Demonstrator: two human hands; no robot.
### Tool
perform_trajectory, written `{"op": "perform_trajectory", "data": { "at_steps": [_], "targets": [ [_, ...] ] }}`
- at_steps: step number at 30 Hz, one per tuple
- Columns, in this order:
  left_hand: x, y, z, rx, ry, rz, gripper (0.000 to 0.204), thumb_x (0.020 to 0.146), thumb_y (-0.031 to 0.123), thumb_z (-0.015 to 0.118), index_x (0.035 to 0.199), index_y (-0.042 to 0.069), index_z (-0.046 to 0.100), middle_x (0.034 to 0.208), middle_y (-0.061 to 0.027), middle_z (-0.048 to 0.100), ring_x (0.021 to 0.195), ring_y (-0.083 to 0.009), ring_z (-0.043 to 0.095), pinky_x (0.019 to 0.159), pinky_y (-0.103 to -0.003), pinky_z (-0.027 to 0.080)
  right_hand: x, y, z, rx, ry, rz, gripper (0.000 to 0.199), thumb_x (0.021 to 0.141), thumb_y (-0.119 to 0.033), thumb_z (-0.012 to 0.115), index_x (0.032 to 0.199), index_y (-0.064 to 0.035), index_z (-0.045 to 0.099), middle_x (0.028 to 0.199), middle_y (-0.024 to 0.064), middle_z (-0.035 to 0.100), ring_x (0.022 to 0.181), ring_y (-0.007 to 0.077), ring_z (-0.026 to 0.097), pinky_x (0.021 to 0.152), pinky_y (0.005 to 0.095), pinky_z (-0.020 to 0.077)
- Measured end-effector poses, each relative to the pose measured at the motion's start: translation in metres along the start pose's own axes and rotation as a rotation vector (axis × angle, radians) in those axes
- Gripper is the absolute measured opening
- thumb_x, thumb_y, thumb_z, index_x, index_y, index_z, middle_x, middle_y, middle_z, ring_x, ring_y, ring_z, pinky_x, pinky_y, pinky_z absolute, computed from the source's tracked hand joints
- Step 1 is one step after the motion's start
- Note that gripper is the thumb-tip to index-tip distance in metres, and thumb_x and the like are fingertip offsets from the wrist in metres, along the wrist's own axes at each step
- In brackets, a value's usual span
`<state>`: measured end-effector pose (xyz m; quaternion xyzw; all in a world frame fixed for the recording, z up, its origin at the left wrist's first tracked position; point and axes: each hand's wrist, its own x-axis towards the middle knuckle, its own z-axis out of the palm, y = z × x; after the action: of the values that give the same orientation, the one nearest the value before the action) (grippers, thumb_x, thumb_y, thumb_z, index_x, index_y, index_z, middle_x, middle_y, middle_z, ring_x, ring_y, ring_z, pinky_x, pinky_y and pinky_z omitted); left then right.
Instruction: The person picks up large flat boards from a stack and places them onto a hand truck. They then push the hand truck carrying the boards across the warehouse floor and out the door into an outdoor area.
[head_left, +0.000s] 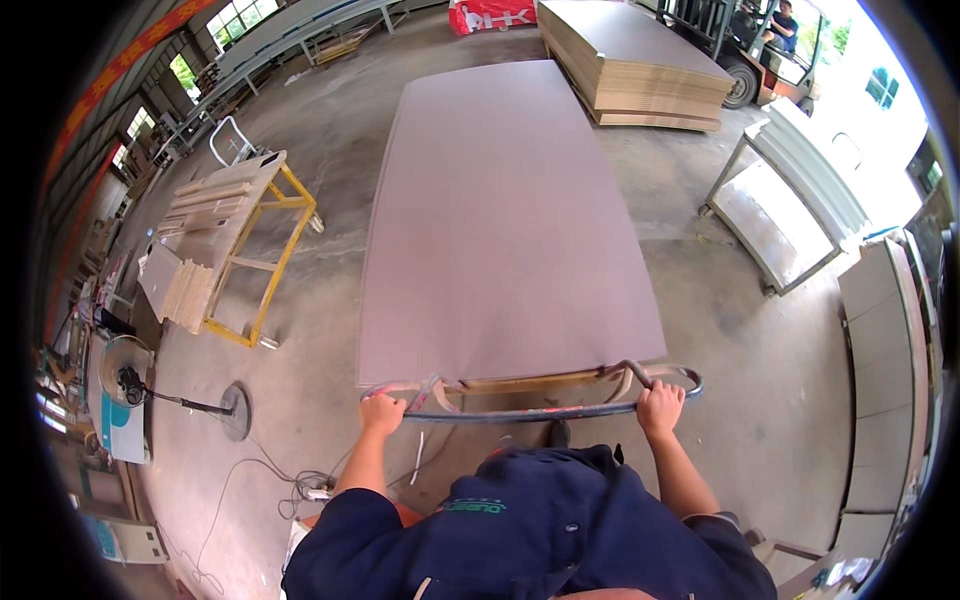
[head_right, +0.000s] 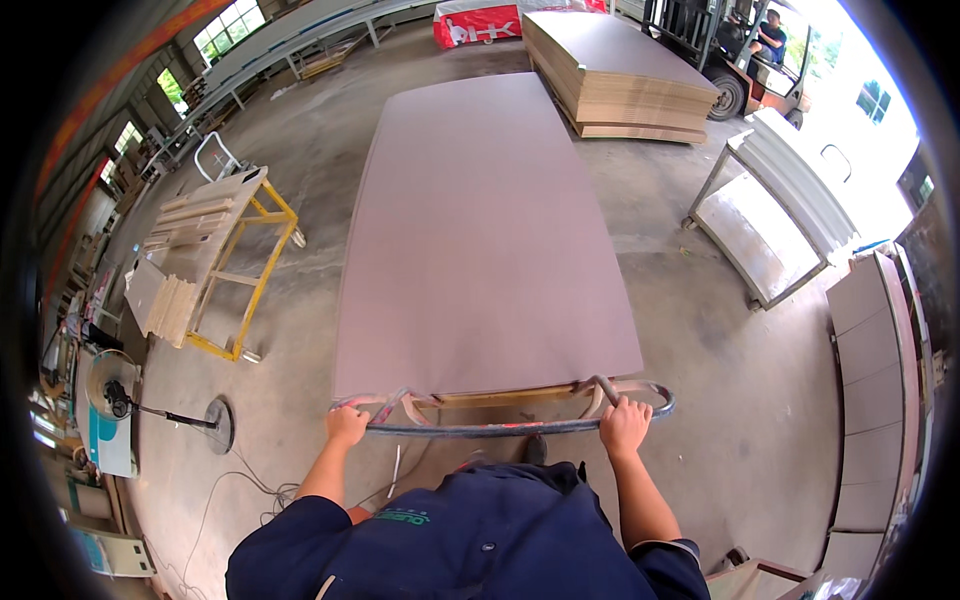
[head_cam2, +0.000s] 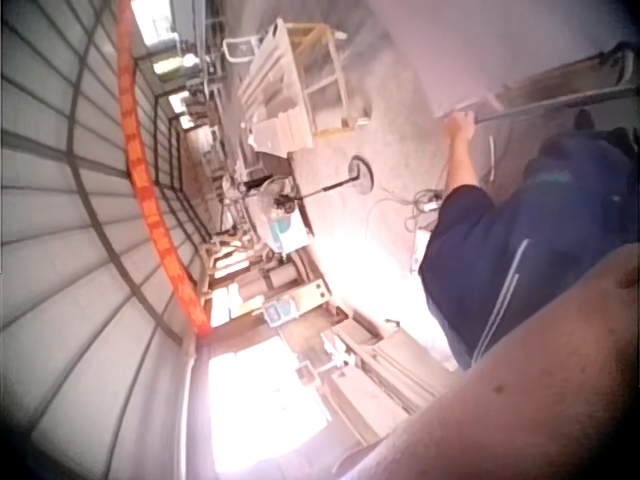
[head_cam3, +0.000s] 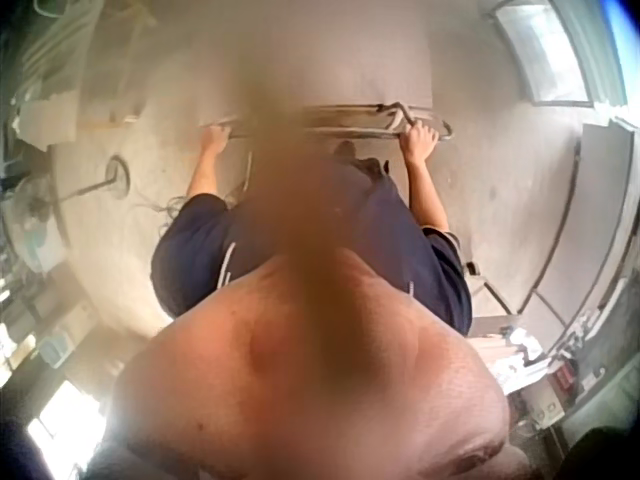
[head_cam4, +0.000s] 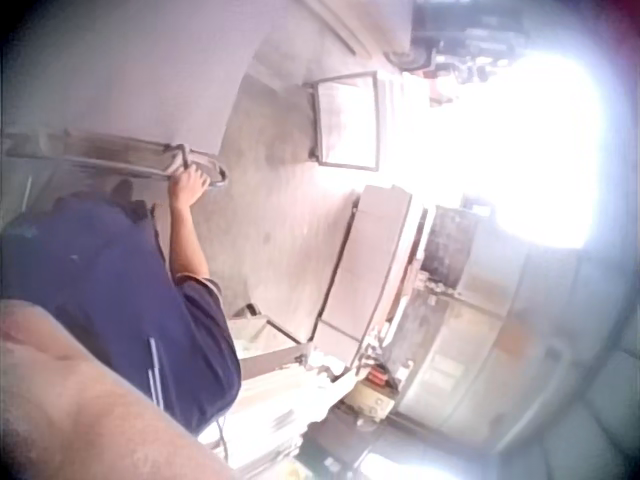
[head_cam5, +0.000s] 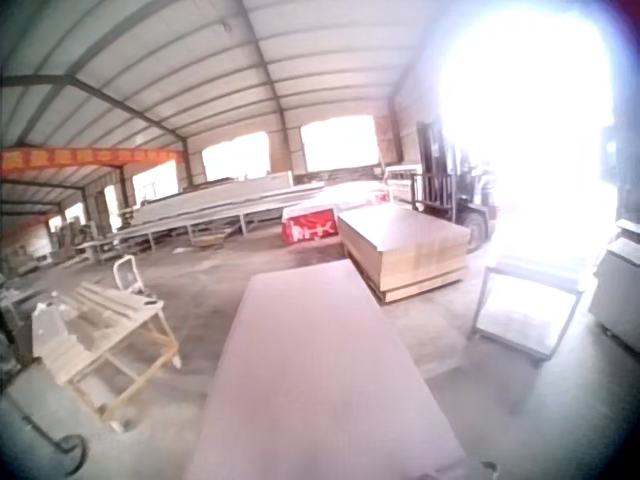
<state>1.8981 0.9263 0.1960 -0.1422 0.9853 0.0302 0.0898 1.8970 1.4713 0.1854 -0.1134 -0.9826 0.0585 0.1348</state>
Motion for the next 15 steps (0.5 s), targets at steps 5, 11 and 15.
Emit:
{"op": "perform_trajectory", "data": {
  "at_steps": [5, 11, 15],
  "targets": [
    [-0.014, -0.002, 0.007, 0.001, 0.013, 0.047, 0.037, 0.072, 0.035, 0.048, 0.066, 0.005, 0.067, 0.076, -0.0186, 0.063, 0.076, -0.0355, 0.06, 0.075, -0.043, 0.045, -0.01, 0.006, -0.008, -0.005, -0.028, -0.002, 0.02, 0.074, -0.017, 0.044, 0.073, -0.003, 0.059, 0.071, 0.0156, 0.06, 0.077, 0.0297, 0.054, 0.083, 0.0386, 0.036],
    [-0.03, 0.006, -0.007, 0.012, -0.078, 0.048, 0.043, 0.075, 0.037, 0.041, 0.072, 0.003, 0.068, 0.079, -0.0171, 0.065, 0.079, -0.0302, 0.061, 0.079, -0.038, 0.042, -0.021, 0.012, -0.008, -0.043, -0.073, 0.02, 0.022, 0.075, -0.019, 0.045, 0.075, -0.003, 0.06, 0.074, 0.0147, 0.061, 0.082, 0.0292, 0.054, 0.084, 0.0387, 0.0356],
    [-0.036, -0.002, 0.005, 0.032, -0.048, 0.09, 0.044, 0.076, 0.037, 0.04, 0.071, 0.002, 0.068, 0.077, -0.0173, 0.064, 0.078, -0.0305, 0.062, 0.08, -0.039, 0.042, -0.028, 0.015, -0.011, -0.077, -0.11, 0.033, 0.023, 0.077, -0.021, 0.042, 0.075, -0.0041, 0.058, 0.077, 0.015, 0.062, 0.082, 0.0301, 0.054, 0.084, 0.0392, 0.0358]
  ]
}}
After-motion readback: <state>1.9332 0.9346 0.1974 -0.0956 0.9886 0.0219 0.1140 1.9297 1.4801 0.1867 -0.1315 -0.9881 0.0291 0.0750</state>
